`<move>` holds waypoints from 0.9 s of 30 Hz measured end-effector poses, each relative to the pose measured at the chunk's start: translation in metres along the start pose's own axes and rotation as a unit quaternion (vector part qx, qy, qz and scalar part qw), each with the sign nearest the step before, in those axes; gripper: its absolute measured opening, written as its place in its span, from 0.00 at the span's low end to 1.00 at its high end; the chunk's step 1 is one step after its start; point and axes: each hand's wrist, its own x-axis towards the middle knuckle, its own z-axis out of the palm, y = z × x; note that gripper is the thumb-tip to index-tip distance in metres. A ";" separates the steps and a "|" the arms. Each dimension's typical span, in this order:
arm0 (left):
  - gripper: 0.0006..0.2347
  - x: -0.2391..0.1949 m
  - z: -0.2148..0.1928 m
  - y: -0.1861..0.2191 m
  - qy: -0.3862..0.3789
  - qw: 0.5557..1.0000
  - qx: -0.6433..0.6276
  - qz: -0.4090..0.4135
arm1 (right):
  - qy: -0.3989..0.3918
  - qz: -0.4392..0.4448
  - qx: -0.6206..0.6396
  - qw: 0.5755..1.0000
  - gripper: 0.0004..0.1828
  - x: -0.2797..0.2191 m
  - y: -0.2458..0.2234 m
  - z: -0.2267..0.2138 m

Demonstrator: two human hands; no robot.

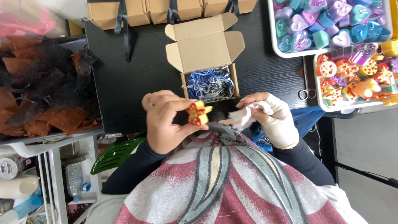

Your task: Packing wax melts into small gift boxes, adding decorative filler, and finishing with a ribbon.

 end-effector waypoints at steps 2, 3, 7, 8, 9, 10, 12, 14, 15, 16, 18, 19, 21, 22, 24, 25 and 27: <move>0.26 -0.003 -0.007 -0.004 -0.023 0.997 0.055 -0.040 | 0.006 0.045 0.002 0.999 0.08 -0.003 -0.012 -0.006; 0.26 -0.004 -0.008 -0.006 -0.023 0.998 0.054 -0.037 | 0.009 0.043 0.002 0.999 0.08 -0.004 -0.012 -0.014; 0.23 -0.010 -0.010 -0.011 -0.016 0.995 0.095 -0.019 | -0.104 -0.013 -0.111 0.988 0.06 -0.011 -0.008 -0.038; 0.20 -0.012 -0.009 -0.012 -0.015 0.994 0.113 -0.002 | -0.114 0.008 -0.190 0.975 0.04 -0.012 -0.006 -0.043; 0.20 -0.016 -0.006 -0.014 -0.016 0.994 0.112 -0.001 | -0.113 0.009 -0.189 0.975 0.04 -0.006 -0.012 -0.030; 0.18 -0.020 -0.002 -0.016 -0.012 0.995 0.097 0.011 | -0.118 -0.081 -0.280 0.949 0.17 0.001 -0.020 -0.017; 0.16 -0.019 0.002 -0.014 -0.009 0.996 0.081 0.024 | -0.122 -0.168 -0.366 0.907 0.30 0.012 -0.025 0.002; 0.16 -0.010 0.003 -0.005 0.026 0.984 0.120 0.127 | -0.139 -0.318 -0.357 0.867 0.33 0.022 -0.021 0.013; 0.16 -0.006 0.003 -0.002 0.027 0.984 0.120 0.127 | -0.140 -0.318 -0.357 0.867 0.33 0.027 -0.021 0.018; 0.15 -0.004 0.005 0.001 0.035 0.982 0.120 0.143 | -0.158 -0.344 -0.312 0.871 0.30 0.032 -0.021 0.023; 0.15 -0.002 0.008 0.003 0.044 0.979 0.121 0.158 | -0.177 -0.369 -0.265 0.873 0.27 0.038 -0.016 0.029; 0.15 -0.003 0.010 0.002 0.037 0.981 0.099 0.162 | -0.192 -0.357 -0.213 0.889 0.24 0.040 -0.010 0.031; 0.14 -0.004 0.011 0.001 0.030 0.983 0.079 0.165 | -0.210 -0.344 -0.158 0.902 0.22 0.042 -0.003 0.033; 0.16 -0.002 0.011 0.001 0.033 0.982 0.079 0.166 | -0.221 -0.346 -0.113 0.905 0.17 0.043 -0.002 0.032; 0.17 -0.003 0.010 0.000 0.035 0.982 0.079 0.167 | -0.232 -0.347 -0.068 0.906 0.11 0.040 -0.001 0.028; 0.19 -0.006 0.010 -0.002 0.033 0.985 0.073 0.155 | -0.214 -0.302 -0.024 0.929 0.09 0.036 0.000 0.024; 0.20 -0.011 0.008 -0.004 0.029 0.987 0.066 0.142 | -0.194 -0.255 0.020 0.947 0.09 0.027 0.003 0.015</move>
